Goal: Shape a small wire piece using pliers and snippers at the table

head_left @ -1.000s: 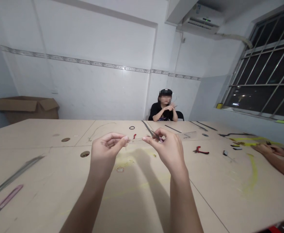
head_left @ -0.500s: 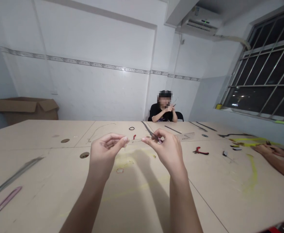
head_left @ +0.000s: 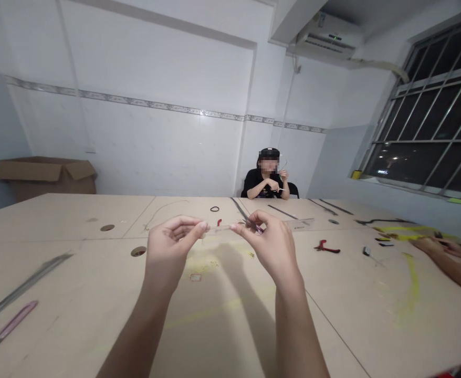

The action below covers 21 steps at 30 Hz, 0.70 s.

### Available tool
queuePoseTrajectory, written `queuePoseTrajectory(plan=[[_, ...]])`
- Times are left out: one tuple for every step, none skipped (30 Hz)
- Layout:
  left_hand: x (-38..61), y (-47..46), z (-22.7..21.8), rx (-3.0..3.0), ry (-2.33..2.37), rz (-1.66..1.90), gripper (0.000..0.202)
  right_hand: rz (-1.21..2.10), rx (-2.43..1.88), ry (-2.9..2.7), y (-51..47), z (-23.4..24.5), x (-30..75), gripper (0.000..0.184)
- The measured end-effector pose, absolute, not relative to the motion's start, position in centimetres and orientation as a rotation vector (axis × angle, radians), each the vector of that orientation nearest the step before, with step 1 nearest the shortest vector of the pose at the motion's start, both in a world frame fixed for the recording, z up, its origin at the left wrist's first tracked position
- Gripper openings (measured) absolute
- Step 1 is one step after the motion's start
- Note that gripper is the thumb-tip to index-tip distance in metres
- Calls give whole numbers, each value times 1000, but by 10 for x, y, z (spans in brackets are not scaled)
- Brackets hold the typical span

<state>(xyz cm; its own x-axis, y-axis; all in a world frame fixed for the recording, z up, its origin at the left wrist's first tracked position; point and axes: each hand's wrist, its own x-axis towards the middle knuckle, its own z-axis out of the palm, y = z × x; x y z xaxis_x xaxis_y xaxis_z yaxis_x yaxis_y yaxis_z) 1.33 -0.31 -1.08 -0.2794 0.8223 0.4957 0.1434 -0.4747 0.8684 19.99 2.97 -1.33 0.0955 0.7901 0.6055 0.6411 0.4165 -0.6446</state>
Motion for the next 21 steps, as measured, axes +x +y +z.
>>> queuePoseTrajectory(plan=[[13,-3,-10,1479,1203,1804,21,175,-1288,-1612,30,-14,199,51],[12,-3,-10,1479,1198,1801,21,173,-1288,-1618,30,-14,199,51],[11,-2,-9,1476,1194,1800,21,172,-1287,-1626,29,-14,198,51],[10,-2,-9,1470,1195,1806,21,175,-1285,-1635,29,-14,198,50],[9,-2,-8,1462,1204,1821,21,182,-1280,-1644,28,-14,198,50],[7,-2,-7,1454,1222,1846,21,193,-1271,-1653,28,-14,198,49],[5,-3,-6,1443,1245,1877,21,204,-1260,-1660,28,-14,199,49],[3,-3,-6,1428,1270,1909,21,214,-1251,-1662,30,-14,201,48],[1,-4,-5,1412,1289,1937,22,213,-1247,-1657,34,-15,203,48],[-1,-4,-5,1392,1296,1956,22,202,-1250,-1646,39,-17,208,48],[-3,-5,-4,1372,1290,1967,22,185,-1263,-1632,47,-19,213,48],[-4,-5,-4,1355,1271,1972,21,166,-1295,-1612,58,-22,220,47],[-5,-6,-3,1342,1249,1975,20,152,-1346,-1596,70,-27,227,47],[-6,-6,-3,1337,1226,1975,18,155,-1421,-1582,85,-34,236,46],[-6,-6,-2,1339,1207,1972,17,171,-1539,-1555,100,-42,245,43],[-6,-6,-2,1346,1197,1967,16,193,-1681,-1535,116,-52,254,40],[-6,-6,-2,1356,1192,1962,15,231,-1768,-1517,131,-63,263,34],[-5,-6,-1,1366,1191,1956,15,256,-1843,-1488,144,-75,272,29],[-5,-7,-1,1373,1192,1953,14,287,-1924,-1456,156,-88,280,24],[-5,-7,0,1376,1192,1951,14,309,-2001,-1420,165,-100,289,22],[-4,-7,0,1376,1191,1951,14,331,-2077,-1382,171,-113,296,21]])
